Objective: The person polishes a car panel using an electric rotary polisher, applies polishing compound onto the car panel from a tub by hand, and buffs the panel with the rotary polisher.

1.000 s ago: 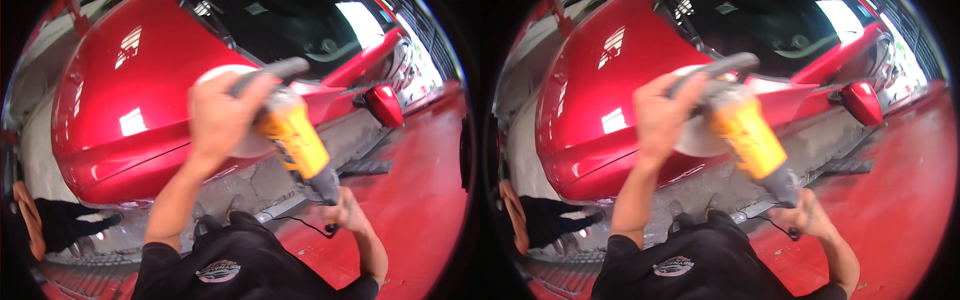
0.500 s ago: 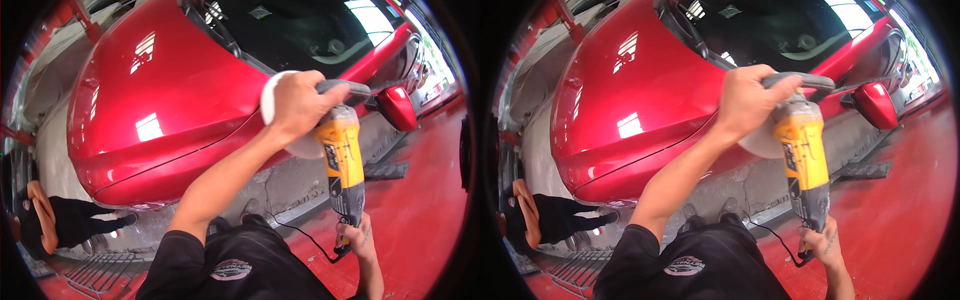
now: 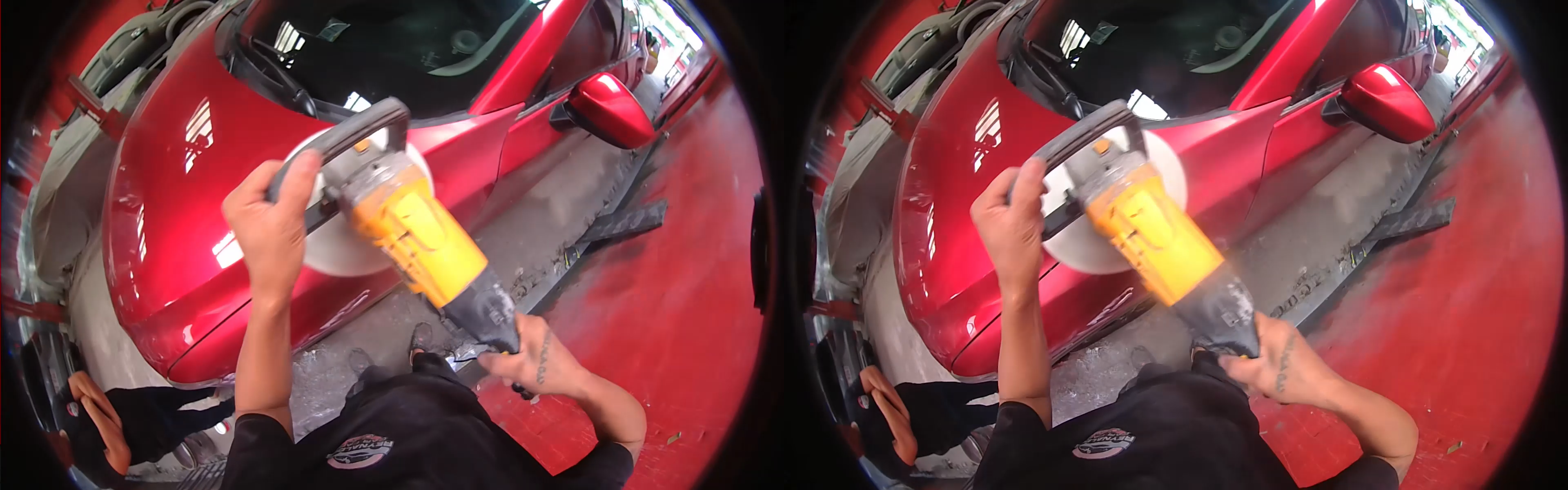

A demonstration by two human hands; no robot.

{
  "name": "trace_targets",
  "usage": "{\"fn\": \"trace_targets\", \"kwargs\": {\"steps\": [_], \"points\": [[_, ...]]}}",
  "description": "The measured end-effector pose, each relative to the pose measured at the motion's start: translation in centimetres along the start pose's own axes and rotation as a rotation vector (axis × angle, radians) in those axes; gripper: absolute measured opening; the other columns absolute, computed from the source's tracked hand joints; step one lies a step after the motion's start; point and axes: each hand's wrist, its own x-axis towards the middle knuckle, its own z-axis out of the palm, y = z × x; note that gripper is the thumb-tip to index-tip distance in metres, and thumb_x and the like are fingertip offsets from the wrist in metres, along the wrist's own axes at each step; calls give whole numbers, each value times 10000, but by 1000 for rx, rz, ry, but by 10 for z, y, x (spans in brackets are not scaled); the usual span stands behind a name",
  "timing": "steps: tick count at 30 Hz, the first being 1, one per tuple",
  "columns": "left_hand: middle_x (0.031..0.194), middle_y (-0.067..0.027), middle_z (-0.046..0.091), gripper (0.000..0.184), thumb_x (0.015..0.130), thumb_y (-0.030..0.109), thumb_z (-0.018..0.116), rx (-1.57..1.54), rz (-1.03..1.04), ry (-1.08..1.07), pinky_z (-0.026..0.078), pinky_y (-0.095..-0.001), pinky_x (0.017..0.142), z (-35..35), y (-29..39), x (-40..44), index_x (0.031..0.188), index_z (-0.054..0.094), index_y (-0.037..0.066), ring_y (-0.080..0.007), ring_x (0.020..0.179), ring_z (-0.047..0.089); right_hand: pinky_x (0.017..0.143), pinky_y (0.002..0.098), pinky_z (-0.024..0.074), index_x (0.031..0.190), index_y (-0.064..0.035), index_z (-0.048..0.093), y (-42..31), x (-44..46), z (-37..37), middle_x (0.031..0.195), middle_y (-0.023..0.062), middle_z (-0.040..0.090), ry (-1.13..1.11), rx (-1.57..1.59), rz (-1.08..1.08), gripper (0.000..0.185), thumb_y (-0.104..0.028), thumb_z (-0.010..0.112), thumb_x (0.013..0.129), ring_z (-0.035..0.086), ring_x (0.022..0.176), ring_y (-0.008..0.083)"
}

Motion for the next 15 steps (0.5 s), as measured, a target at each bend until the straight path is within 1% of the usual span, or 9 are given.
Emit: {"fn": "trace_targets", "kwargs": {"steps": [1, 2, 3, 5, 8, 9, 11, 12, 15], "points": [[613, 84, 481, 378, 994, 278, 755, -27, 22, -32, 258, -234, 503, 15, 1, 4, 726, 673, 25, -8, 561, 376, 510, 322, 481, 1163, 55, 582, 8, -4, -9, 706, 52, 631, 46, -23, 70, 381, -137, 766, 889, 594, 570, 126], [622, 87, 489, 357, 986, 275, 771, -100, 49, -59, 264, -232, 513, 36, 4, 6, 751, 701, 16, -7, 585, 390, 510, 322, 481, 1163, 55, 582, 14, -10, -20, 706, 52, 631, 52, -25, 72, 381, -137, 766, 889, 594, 570, 126], [641, 89, 512, 313, 980, 265, 783, -241, -7, -75, 275, -229, 523, 59, 15, 4, 793, 742, 17, -5, 600, 407, 511, 315, 475, 1138, 53, 594, 19, -14, -31, 703, 49, 630, 130, -16, 21, 354, -117, 759, 874, 590, 562, 123], [683, 82, 558, 298, 970, 272, 802, -257, 48, -181, 318, -237, 532, 92, 11, 8, 839, 768, 6, -14, 624, 435, 511, 308, 469, 1113, 50, 606, 25, -23, -49, 701, 45, 628, 206, -28, -31, 328, -96, 752, 859, 586, 554, 120], [717, 75, 587, 297, 973, 266, 801, -351, -28, -287, 341, -228, 550, 114, 16, 5, 882, 773, -15, -13, 650, 459, 513, 305, 466, 1043, 44, 628, 26, -30, -65, 689, 35, 616, 304, -4, 11, 270, -68, 730, 819, 589, 557, 119], [717, 75, 587, 297, 973, 266, 801, -360, -27, -288, 341, -228, 550, 113, 18, 2, 882, 773, -15, -13, 650, 459, 513, 308, 463, 1024, 38, 633, 29, -30, -69, 684, 33, 611, 297, -44, -1, 257, -65, 721, 805, 593, 560, 121], [690, 28, 636, 315, 942, 261, 820, -345, -74, -190, 424, -252, 564, 101, 20, -8, 849, 758, -34, -43, 647, 533, 521, 327, 465, 1001, 31, 638, 28, -31, -76, 676, 27, 598, 278, -93, -2, 258, -69, 727, 780, 586, 564, 124], [701, 33, 642, 270, 942, 208, 821, -272, -81, -138, 423, -236, 573, 91, 29, -15, 848, 755, -37, -39, 656, 537, 521, 327, 465, 1001, 31, 638, 29, -29, -81, 676, 27, 598, 292, -84, 0, 258, -69, 727, 780, 586, 564, 124], [725, 33, 660, 234, 947, 174, 816, -316, -153, -130, 426, -230, 583, 89, 24, -28, 874, 757, -40, -36, 676, 551, 453, 308, 418, 1026, 47, 635, 34, -18, -99, 681, 19, 576, 201, -182, -31, 284, -50, 727, 776, 527, 525, 103]]}}
